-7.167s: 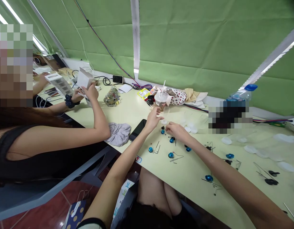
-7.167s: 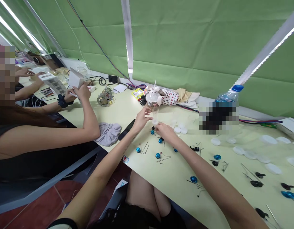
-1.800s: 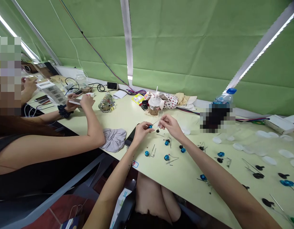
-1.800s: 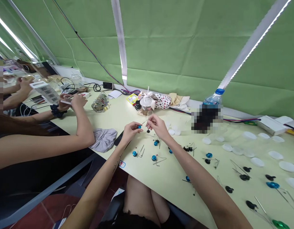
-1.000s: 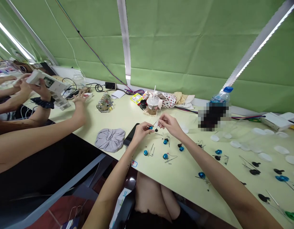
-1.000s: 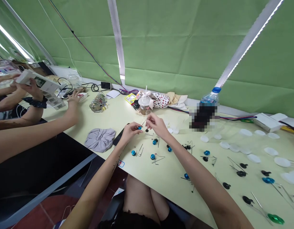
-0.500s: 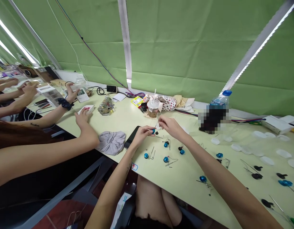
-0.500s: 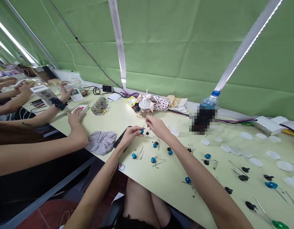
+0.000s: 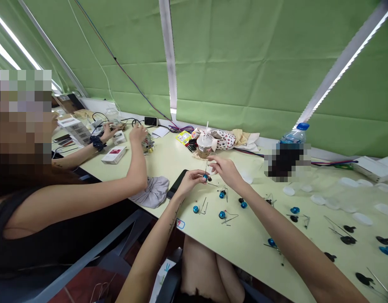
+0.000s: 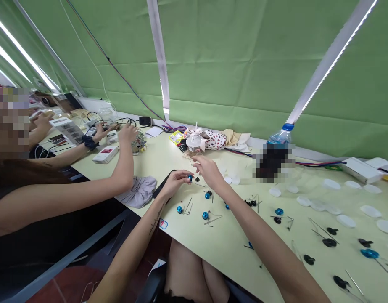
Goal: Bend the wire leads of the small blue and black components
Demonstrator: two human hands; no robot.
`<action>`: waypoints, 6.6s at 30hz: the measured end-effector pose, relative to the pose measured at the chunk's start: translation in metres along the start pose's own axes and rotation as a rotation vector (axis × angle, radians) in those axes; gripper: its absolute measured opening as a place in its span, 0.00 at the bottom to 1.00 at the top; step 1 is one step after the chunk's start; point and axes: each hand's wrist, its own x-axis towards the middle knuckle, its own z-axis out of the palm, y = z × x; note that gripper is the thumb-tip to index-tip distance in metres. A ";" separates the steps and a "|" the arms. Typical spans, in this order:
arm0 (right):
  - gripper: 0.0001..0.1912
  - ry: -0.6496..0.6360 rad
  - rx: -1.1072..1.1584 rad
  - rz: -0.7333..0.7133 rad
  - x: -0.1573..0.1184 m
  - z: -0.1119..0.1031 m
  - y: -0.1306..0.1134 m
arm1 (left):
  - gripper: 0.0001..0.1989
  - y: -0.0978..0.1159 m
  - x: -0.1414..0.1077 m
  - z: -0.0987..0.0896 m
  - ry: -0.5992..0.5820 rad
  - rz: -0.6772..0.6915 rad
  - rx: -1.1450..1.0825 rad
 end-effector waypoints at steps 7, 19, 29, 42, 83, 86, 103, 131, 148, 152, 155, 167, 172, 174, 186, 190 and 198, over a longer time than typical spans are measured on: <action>0.11 -0.211 -0.499 0.267 -0.024 0.011 0.038 | 0.16 -0.005 0.002 -0.002 0.122 -0.023 -0.025; 0.09 -0.410 -0.591 0.348 -0.025 0.040 0.064 | 0.18 -0.008 0.004 -0.006 0.182 -0.023 -0.055; 0.06 -0.507 -0.637 0.198 -0.024 0.030 0.056 | 0.17 -0.010 0.004 -0.004 0.206 -0.040 -0.035; 0.08 -0.641 -0.673 -0.048 -0.015 0.019 0.039 | 0.15 -0.020 0.005 -0.005 0.212 -0.017 0.040; 0.13 -0.499 -0.742 0.217 -0.035 0.009 0.058 | 0.07 -0.035 0.017 0.018 -0.116 -0.035 0.184; 0.14 -0.479 -0.767 0.249 -0.032 0.009 0.059 | 0.07 -0.034 0.016 0.018 -0.118 -0.036 0.187; 0.13 -0.566 -0.757 0.266 -0.033 0.006 0.044 | 0.08 -0.040 0.015 0.019 -0.172 -0.060 0.180; 0.13 -0.560 -0.680 0.209 -0.038 0.010 0.048 | 0.08 -0.034 0.014 0.022 -0.187 -0.104 0.193; 0.13 -0.585 -0.701 0.188 -0.036 0.001 0.028 | 0.09 -0.040 0.012 0.015 -0.221 -0.061 0.220; 0.13 -0.605 -0.716 0.189 -0.035 -0.002 0.023 | 0.09 -0.040 0.012 0.015 -0.223 -0.072 0.223; 0.13 -0.619 -0.723 0.193 -0.035 -0.002 0.021 | 0.08 -0.040 0.011 0.017 -0.223 -0.083 0.225; 0.12 -0.630 -0.740 0.217 -0.032 0.004 0.027 | 0.08 -0.038 0.009 0.016 -0.212 -0.107 0.239; 0.13 -0.638 -0.715 0.206 -0.035 -0.001 0.026 | 0.09 -0.036 0.010 0.013 -0.245 -0.098 0.221; 0.12 -0.637 -0.704 0.199 -0.036 -0.001 0.026 | 0.10 -0.035 0.010 0.011 -0.248 -0.097 0.221; 0.12 -0.618 -0.691 0.187 -0.033 0.011 0.033 | 0.11 -0.040 0.007 0.007 -0.244 -0.112 0.213; 0.12 -0.619 -0.697 0.192 -0.033 0.012 0.034 | 0.11 -0.042 0.008 0.007 -0.241 -0.115 0.205; 0.10 -0.633 -0.704 0.192 -0.032 0.011 0.034 | 0.10 -0.041 0.007 0.006 -0.217 -0.119 0.202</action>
